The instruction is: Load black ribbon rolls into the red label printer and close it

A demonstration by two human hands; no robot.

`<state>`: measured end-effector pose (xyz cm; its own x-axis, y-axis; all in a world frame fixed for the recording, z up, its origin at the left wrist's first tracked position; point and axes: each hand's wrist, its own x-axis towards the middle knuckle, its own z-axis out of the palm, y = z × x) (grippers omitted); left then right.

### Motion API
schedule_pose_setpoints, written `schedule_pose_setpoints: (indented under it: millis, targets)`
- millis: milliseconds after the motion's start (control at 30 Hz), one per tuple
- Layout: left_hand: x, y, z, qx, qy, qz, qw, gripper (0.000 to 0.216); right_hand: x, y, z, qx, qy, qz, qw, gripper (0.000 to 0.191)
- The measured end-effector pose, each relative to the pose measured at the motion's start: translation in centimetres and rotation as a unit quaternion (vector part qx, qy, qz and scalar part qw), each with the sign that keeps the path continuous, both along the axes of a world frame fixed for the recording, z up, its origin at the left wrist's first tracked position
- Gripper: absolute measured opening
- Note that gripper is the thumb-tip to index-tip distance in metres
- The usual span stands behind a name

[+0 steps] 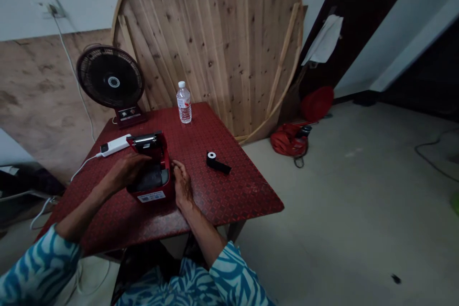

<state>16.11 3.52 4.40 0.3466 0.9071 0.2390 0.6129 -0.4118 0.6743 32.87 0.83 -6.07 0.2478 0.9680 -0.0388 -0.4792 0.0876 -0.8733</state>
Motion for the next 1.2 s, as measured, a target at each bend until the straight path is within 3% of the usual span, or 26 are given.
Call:
schedule_pose_setpoints:
  millis: [200, 367, 533, 700, 833, 900, 967, 1100, 1200]
  targets:
    - [2.6, 4.1, -0.4, -0.062, 0.131, -0.013, 0.989, 0.009, 0.1, -0.1, 0.1, -0.002, 0.018, 0.012, 1.000, 0.032]
    - [2.6, 4.7, -0.1, -0.087, 0.189, -0.062, 0.976, 0.016, 0.1, 0.0, 0.3, -0.011, 0.038, 0.019, 0.999, 0.033]
    - [2.7, 4.1, 0.8, -0.067, 0.203, -0.063, 0.975, 0.021, -0.1, 0.1, 0.4, -0.013, 0.051, 0.015, 0.998, 0.033]
    - [0.3, 0.8, 3.4, -0.006, 0.086, -0.057, 0.995, 0.035, 0.0, 0.0, 0.4, -0.009, 0.061, 0.016, 0.998, 0.034]
    - [-4.7, -1.9, 5.1, -0.024, -0.064, 0.077, 0.995, 0.044, 0.1, 0.0, 0.4, -0.012, 0.050, 0.020, 0.998, 0.032]
    - [-7.1, -2.4, 4.5, -0.025, -0.128, 0.172, 0.976, 0.042, 0.2, 0.0, 0.3, -0.007, 0.040, 0.019, 0.999, 0.031]
    - [-8.8, -2.4, 2.7, -0.026, -0.186, 0.241, 0.952, 0.040, 0.1, 0.0, 0.2, -0.003, 0.025, 0.013, 1.000, 0.031]
    - [-9.8, -2.3, -2.3, -0.080, -0.229, 0.289, 0.926, 0.038, -0.2, -0.2, 0.3, 0.000, -0.006, 0.002, 1.000, 0.032]
    - [-9.6, -2.6, -4.7, -0.103, -0.240, 0.313, 0.913, 0.044, 0.3, -0.6, 1.4, 0.014, -0.066, 0.004, 0.998, 0.031]
